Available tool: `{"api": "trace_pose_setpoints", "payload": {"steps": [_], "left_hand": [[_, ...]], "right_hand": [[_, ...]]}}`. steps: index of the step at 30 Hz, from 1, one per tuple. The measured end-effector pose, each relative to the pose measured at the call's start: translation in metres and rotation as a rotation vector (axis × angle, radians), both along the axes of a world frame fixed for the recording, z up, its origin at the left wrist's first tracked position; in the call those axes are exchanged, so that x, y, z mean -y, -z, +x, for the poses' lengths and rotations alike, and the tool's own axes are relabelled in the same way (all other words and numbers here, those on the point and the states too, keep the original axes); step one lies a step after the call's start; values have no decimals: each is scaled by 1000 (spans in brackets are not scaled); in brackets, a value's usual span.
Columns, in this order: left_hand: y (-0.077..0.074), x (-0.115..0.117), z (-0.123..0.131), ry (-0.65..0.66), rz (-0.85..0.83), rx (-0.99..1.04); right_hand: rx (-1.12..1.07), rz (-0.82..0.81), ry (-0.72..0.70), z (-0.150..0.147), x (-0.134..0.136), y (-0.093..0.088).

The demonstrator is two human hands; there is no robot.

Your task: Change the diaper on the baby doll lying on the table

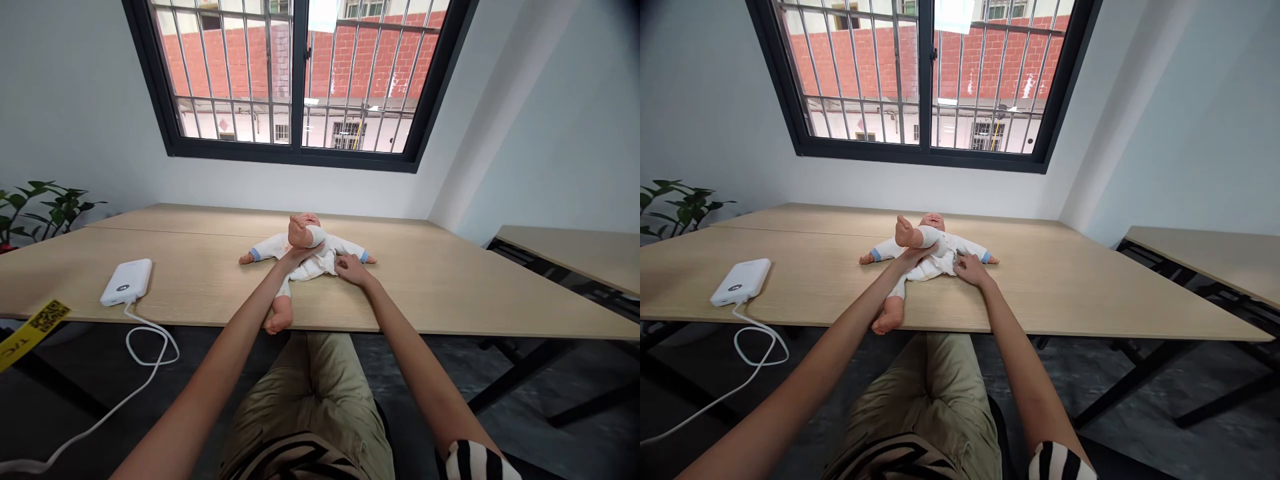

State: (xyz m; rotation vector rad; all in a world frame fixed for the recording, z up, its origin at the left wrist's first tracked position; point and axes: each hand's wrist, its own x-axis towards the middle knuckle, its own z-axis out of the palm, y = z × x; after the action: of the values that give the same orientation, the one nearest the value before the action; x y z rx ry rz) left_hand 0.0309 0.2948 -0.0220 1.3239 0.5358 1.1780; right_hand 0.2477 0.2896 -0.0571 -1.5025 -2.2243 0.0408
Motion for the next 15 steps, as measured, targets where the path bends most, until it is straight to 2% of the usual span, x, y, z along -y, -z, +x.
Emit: {"api": "trace_pose_setpoints", "payload": {"steps": [6,12,15], "left_hand": [[-6,8,1,21,40,-31],[-10,12,0,6,26,-78],[-12,14,-1,-7,35,-101]], "right_hand": [[-163,21,43,-1,-1,-1],[-611,-17,128,5,-13,8],[-754,-14,157,8,-19,12]]}}
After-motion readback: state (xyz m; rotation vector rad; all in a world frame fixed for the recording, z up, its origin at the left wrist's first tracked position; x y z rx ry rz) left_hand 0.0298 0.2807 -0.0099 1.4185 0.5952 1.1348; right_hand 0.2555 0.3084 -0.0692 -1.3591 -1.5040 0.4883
